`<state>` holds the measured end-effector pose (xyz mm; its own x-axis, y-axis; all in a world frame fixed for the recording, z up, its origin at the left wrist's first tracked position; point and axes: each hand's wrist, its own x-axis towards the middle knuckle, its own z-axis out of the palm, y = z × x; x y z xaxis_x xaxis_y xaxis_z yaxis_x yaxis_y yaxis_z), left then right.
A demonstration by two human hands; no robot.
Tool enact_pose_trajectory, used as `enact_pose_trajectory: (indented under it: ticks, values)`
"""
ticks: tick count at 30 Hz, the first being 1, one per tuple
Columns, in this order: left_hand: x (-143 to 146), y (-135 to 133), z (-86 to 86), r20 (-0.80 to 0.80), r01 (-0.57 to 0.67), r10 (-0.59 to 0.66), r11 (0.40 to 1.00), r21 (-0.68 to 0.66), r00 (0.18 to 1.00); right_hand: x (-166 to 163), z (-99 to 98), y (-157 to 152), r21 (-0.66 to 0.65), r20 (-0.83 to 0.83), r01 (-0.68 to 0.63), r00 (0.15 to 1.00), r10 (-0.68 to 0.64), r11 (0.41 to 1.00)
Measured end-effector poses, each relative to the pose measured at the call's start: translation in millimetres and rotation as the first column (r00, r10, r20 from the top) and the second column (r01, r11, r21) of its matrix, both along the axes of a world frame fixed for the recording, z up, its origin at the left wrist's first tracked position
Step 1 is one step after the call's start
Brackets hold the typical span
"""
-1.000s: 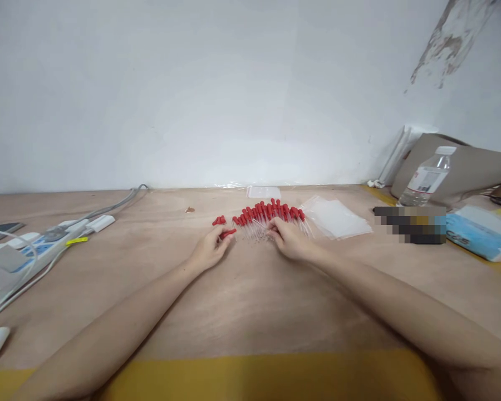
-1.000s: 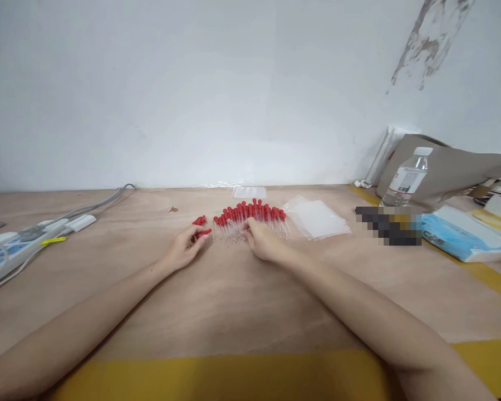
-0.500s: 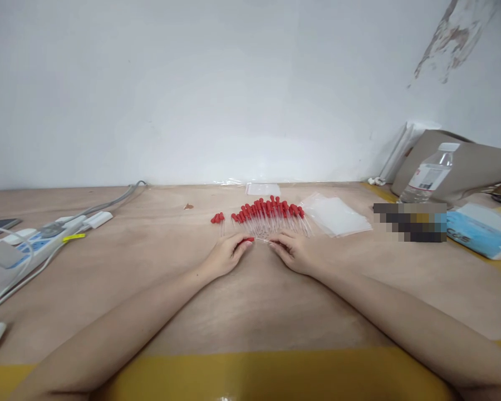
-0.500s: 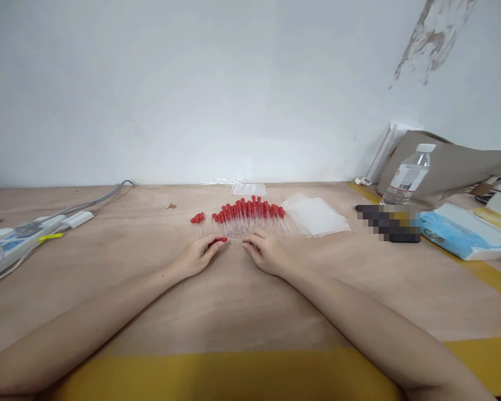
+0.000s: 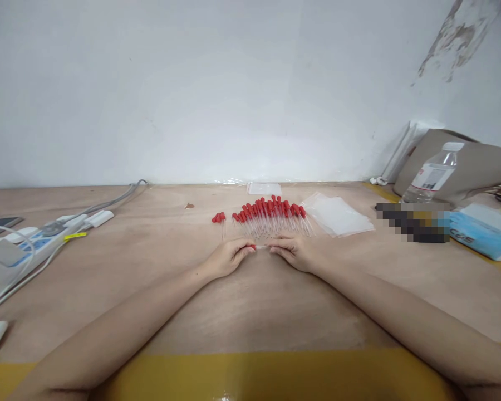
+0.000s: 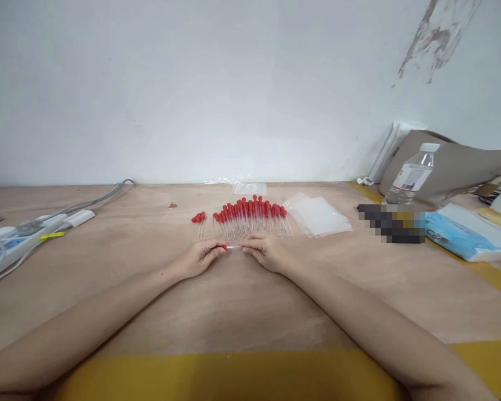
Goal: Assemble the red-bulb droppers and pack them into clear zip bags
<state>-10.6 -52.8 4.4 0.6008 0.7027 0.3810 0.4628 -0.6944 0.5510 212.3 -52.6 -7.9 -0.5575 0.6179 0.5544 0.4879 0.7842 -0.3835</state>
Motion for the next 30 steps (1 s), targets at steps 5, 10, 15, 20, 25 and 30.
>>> enact_pose_trajectory:
  ticks: [5,10,15,20,25,30]
  values:
    - [-1.2,-1.2,-1.9,-0.060,0.035,-0.035,0.999,0.002,0.998,2.2,1.8,4.6,0.006,0.095,-0.034,0.995,0.034,0.999]
    - [-1.2,-2.7,-2.1,-0.080,-0.034,0.037,0.999,0.038,0.996,-1.9,5.5,-3.4,0.156,0.189,0.044,0.979,-0.074,0.987]
    - [-2.7,-3.1,-1.6,-0.068,-0.001,0.007,0.996,0.091,0.998,-5.3,9.7,-12.7,0.164,0.201,0.054,0.976,-0.087,0.985]
    - [-3.3,-4.5,-1.5,-0.094,0.033,-0.028,0.998,0.056,0.995,-8.9,13.0,-17.1,0.185,0.293,0.066,0.949,-0.119,0.980]
    - [-2.7,-4.7,-2.2,-0.117,0.020,-0.011,0.997,0.077,0.993,-16.9,13.1,-18.4,0.103,0.331,0.134,0.930,-0.161,0.986]
    - [-3.1,-2.1,-3.0,-0.130,0.070,-0.052,0.989,0.134,0.990,-22.9,10.5,-14.3,-0.081,0.309,0.148,0.944,-0.116,0.986]
